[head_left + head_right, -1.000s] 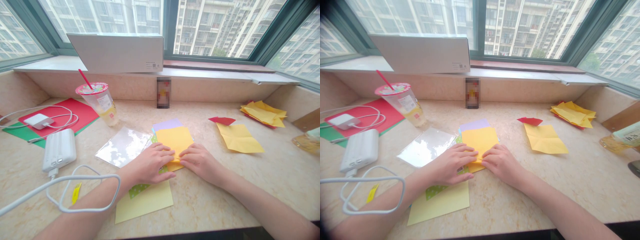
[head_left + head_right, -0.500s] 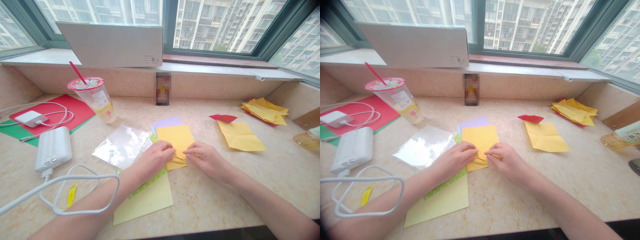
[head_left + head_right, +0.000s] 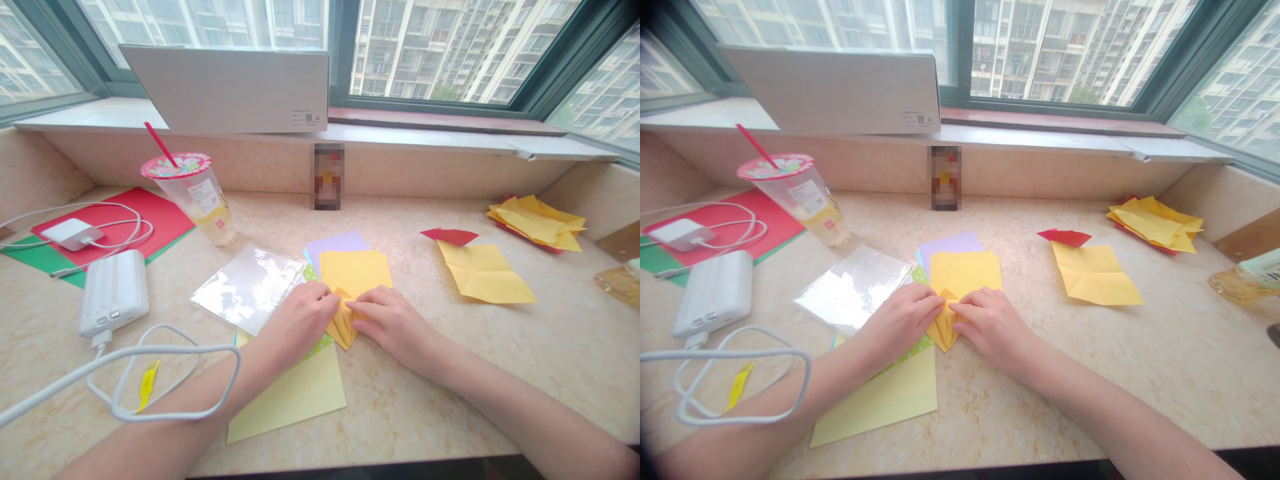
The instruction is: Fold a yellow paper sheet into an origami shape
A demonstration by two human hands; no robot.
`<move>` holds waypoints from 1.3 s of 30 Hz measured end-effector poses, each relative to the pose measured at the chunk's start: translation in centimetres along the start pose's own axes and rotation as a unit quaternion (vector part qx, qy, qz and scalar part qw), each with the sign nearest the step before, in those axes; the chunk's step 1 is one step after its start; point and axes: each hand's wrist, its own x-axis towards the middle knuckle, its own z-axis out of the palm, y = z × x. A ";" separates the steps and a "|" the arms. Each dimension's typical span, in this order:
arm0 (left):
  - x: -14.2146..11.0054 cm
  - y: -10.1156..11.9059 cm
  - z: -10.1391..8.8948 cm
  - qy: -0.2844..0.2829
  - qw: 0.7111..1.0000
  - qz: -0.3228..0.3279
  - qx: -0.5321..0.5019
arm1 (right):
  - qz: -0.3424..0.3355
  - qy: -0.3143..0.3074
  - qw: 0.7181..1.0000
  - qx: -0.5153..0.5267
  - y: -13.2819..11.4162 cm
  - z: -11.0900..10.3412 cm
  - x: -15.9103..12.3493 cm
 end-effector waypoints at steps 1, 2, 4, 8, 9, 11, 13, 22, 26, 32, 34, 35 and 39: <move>-0.1 0.0 -0.1 0.008 1.000 -0.003 -0.026 | 0.005 0.005 1.000 0.001 0.2 0.2 0.3; -0.2 0.1 -0.1 0.015 0.998 -0.007 -0.053 | 0.007 0.005 1.000 0.004 0.3 0.3 0.5; -0.3 0.1 -0.4 0.018 0.995 -0.014 -0.097 | 0.008 -0.006 1.000 0.012 0.7 0.4 0.9; -0.2 -0.3 -1.0 -0.008 0.989 -0.038 -0.139 | 0.016 -0.026 0.999 0.037 1.1 0.0 1.2; -0.2 -0.5 -1.2 -0.014 0.988 -0.044 -0.145 | 0.021 -0.027 0.998 0.043 1.1 -0.1 1.2; -0.1 -0.7 -1.5 -0.028 0.988 -0.046 -0.148 | 0.035 -0.028 0.997 0.056 1.2 -0.2 1.2; 0.0 -0.9 -1.8 -0.044 0.989 -0.027 -0.142 | 0.047 -0.029 0.996 0.064 1.4 -0.3 1.2; -0.3 -1.0 -3.3 -0.071 0.986 0.151 0.005 | -0.067 -0.040 0.997 0.006 2.5 -0.9 1.2; -0.4 0.0 -3.9 -0.075 0.978 0.193 0.036 | -0.116 -0.052 0.992 0.001 2.9 -1.2 0.9; -0.9 1.1 -4.2 -0.093 0.970 0.226 -0.002 | -0.137 -0.063 0.989 -0.012 3.1 -1.4 1.0; -1.1 1.2 -4.3 -0.097 0.972 0.216 -0.002 | -0.147 -0.072 0.986 -0.014 3.0 -1.4 1.1; -1.2 1.2 -4.3 -0.099 0.972 0.211 -0.001 | -0.150 -0.076 0.986 -0.011 2.9 -1.3 1.1; -1.4 1.4 -4.4 -0.110 0.973 0.204 0.014 | -0.144 -0.083 0.986 0.020 2.5 -0.8 1.2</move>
